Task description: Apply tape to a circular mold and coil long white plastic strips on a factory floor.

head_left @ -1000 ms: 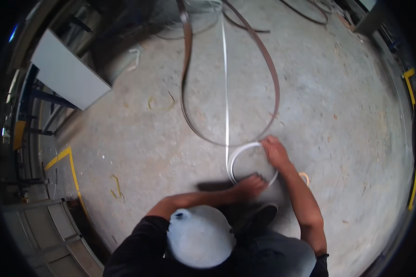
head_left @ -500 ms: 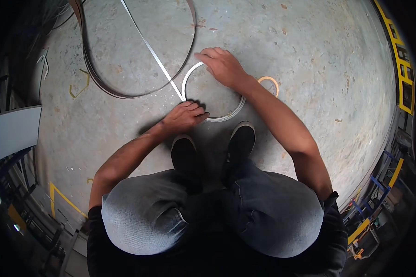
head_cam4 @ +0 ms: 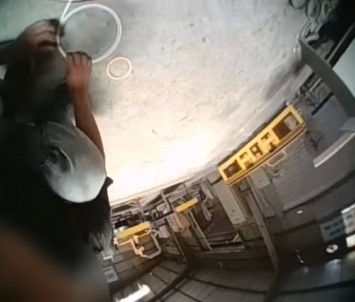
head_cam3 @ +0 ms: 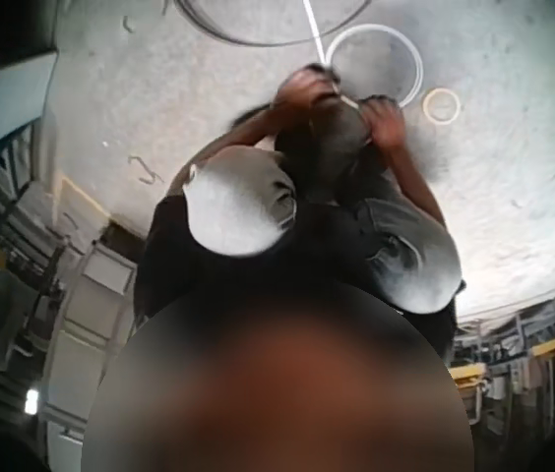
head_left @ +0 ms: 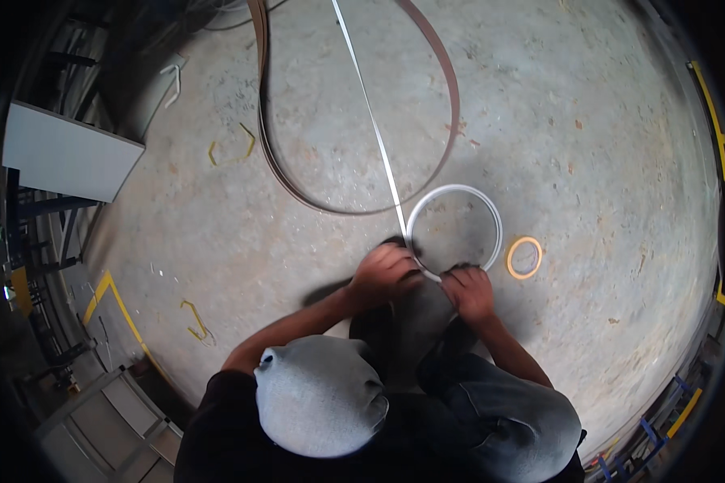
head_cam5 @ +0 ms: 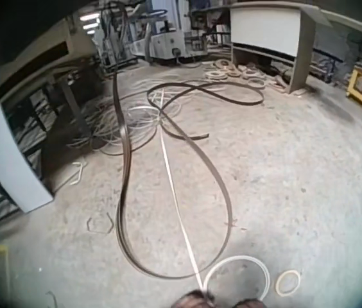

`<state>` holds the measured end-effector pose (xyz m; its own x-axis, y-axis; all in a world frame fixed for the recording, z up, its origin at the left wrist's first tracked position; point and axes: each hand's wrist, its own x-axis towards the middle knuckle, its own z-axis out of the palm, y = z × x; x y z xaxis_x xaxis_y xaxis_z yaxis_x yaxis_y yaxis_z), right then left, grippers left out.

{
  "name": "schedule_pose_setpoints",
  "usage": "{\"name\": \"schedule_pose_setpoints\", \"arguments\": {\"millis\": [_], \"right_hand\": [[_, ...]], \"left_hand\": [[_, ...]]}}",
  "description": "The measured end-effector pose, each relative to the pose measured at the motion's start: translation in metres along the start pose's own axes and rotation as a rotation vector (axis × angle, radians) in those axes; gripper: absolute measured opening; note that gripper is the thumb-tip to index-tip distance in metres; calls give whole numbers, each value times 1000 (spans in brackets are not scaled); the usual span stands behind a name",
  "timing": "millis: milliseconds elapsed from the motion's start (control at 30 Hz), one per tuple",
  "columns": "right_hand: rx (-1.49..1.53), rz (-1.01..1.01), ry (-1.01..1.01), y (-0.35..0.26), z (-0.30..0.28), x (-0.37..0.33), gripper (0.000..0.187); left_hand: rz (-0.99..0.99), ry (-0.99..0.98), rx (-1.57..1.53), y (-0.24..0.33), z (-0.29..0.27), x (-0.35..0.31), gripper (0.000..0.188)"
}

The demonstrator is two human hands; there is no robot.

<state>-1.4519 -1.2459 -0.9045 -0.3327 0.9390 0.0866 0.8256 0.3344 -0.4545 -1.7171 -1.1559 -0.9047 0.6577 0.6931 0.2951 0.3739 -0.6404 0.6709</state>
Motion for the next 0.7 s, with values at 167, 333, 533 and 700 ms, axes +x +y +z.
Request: {"name": "schedule_pose_setpoints", "arguments": {"millis": [167, 333, 533, 700], "right_hand": [[70, -59, -20, 8, -1, 0, 17], [48, -93, -60, 3, -5, 9, 15], [43, -59, -129, 5, -5, 8, 11], [31, -183, -191, 5, 9, 30, 9]], "left_hand": [[-1282, 807, -570, -60, -72, -16, 59], [-1321, 574, -777, -130, -104, 25, 22], [-982, 164, -1168, -1, -115, 204, 39], [-788, 67, -1069, 44, -37, 363, 39]]}}
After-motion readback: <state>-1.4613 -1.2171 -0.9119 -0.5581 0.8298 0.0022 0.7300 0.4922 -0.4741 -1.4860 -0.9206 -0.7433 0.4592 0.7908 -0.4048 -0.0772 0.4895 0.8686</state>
